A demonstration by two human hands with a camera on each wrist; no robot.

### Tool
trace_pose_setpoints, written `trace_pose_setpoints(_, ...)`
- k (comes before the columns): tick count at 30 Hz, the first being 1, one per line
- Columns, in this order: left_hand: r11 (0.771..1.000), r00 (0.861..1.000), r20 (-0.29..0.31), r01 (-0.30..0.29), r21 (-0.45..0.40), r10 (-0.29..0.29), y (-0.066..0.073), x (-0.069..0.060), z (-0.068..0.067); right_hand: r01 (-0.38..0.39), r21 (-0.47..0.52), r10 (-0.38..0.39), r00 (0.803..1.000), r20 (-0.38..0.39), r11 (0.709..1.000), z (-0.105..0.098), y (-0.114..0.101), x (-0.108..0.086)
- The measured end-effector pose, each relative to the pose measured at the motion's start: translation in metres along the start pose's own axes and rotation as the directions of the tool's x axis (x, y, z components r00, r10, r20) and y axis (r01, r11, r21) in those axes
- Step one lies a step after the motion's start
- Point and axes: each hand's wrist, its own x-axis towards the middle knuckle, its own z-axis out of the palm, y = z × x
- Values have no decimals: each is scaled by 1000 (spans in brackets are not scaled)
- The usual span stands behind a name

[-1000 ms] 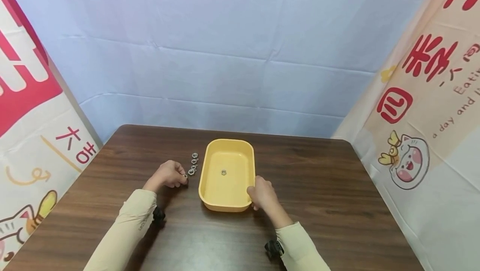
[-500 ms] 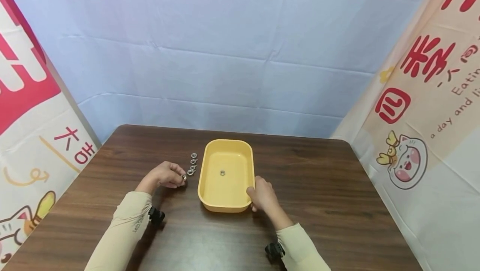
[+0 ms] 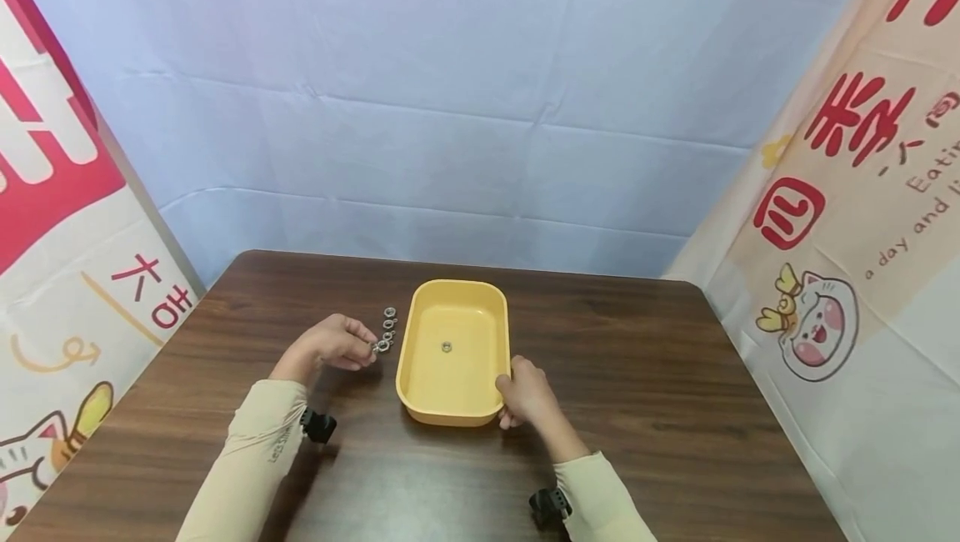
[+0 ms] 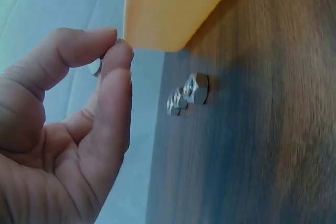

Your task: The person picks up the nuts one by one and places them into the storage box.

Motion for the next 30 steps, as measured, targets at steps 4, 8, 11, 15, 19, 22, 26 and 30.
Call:
trace_pose_setpoints(4,999,1000,12,-10,-43,10,6,1,3,-51,144,44,998,54,988,-1,1,-1)
trace_pose_setpoints(8,998,999,29,-39,-55,40,14,0,4,-70,236,58,997,59,969,-2,2,-2)
trace_pose_setpoints(11,998,999,26,-45,-50,47,20,0,5,-63,258,53,998,46,964,-1,2,-3)
trace_pose_setpoints(15,998,999,19,-35,-43,35,24,2,6,-55,265,44,998,50,963,-4,4,-3)
trace_pose_setpoints(19,999,999,33,-23,-26,24,25,4,7,-49,296,19,995,102,954,-9,9,-3)
trace_pose_setpoints(22,1000,999,38,-17,-21,18,26,6,8,-48,360,-13,986,165,932,-14,14,-2)
trace_pose_setpoints(26,1000,999,38,-26,-7,26,28,7,9,-81,451,-41,966,254,889,-17,20,1)
trace_pose_setpoints(30,1000,999,45,-29,8,29,32,8,11,-111,480,-50,949,310,871,-19,22,2)
